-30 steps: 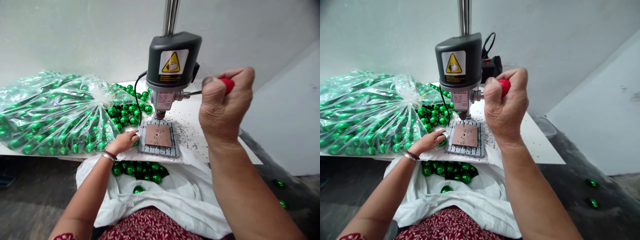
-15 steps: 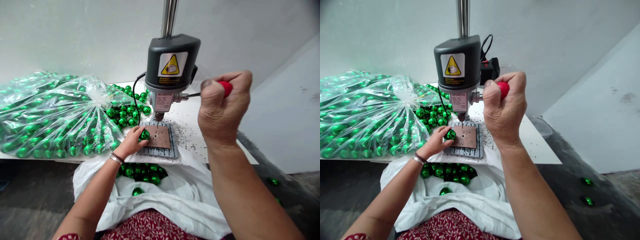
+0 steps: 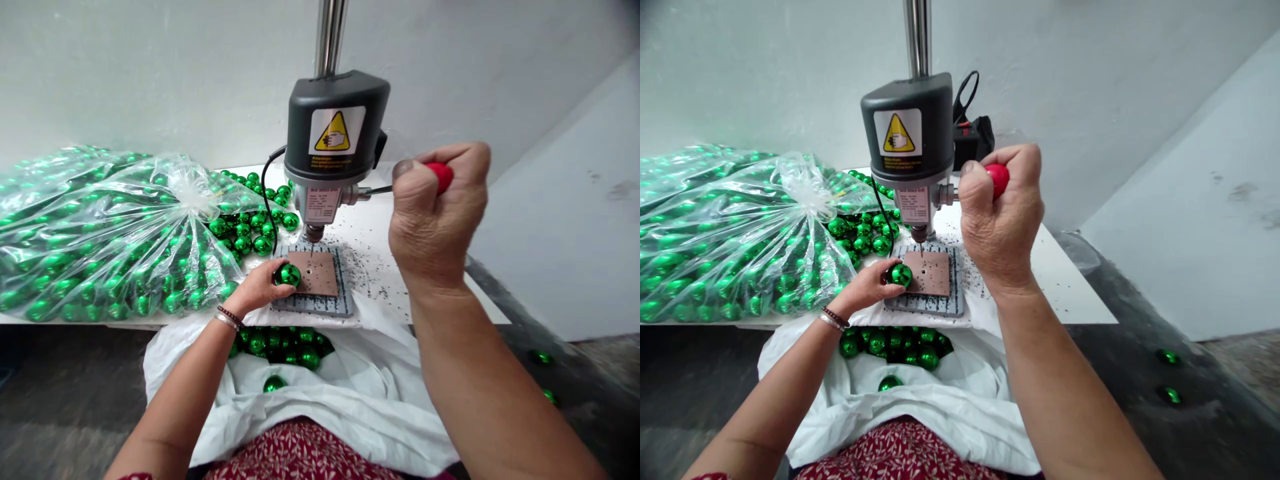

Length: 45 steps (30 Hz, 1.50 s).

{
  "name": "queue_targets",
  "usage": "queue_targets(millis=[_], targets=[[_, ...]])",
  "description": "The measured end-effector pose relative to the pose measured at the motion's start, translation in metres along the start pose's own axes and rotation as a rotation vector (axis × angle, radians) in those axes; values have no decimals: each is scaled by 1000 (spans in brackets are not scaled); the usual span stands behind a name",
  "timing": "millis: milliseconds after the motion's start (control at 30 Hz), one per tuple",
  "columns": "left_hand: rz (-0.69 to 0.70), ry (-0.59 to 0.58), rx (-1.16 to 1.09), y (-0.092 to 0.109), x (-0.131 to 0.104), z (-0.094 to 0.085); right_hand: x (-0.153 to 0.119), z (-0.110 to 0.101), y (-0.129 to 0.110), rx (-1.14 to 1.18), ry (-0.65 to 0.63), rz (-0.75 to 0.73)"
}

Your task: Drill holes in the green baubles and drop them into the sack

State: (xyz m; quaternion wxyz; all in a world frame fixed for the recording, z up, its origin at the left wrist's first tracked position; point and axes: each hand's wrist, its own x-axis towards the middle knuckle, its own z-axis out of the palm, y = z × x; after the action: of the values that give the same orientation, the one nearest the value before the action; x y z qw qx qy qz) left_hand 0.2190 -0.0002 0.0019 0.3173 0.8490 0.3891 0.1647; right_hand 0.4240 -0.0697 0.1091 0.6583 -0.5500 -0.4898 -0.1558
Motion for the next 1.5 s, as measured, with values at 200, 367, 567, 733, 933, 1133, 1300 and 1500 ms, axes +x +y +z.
queue_targets(millis=[200,367,567,733,933,1133,1300,1500], targets=[[-46,50,-127,0,5,5,0,0,-2,-23,23,11],[-190,179,-460,3,13,9,1,0,-1,-16,21,23],[-293,226,-656,2,29,23,1,-1,-3,-25,13,31],[-334,307,-657,8,35,36,0,0,2,-24,0,-13],[-299,330,-522,15,33,44,0,0,8,-31,-15,-22],[-241,335,-512,9,35,53,2,-2,6,-122,-51,-13],[-244,333,-460,9,34,54,2,-3,4,-139,-58,-17],[-277,325,-375,13,34,53,2,-3,5,-126,-57,-27]])
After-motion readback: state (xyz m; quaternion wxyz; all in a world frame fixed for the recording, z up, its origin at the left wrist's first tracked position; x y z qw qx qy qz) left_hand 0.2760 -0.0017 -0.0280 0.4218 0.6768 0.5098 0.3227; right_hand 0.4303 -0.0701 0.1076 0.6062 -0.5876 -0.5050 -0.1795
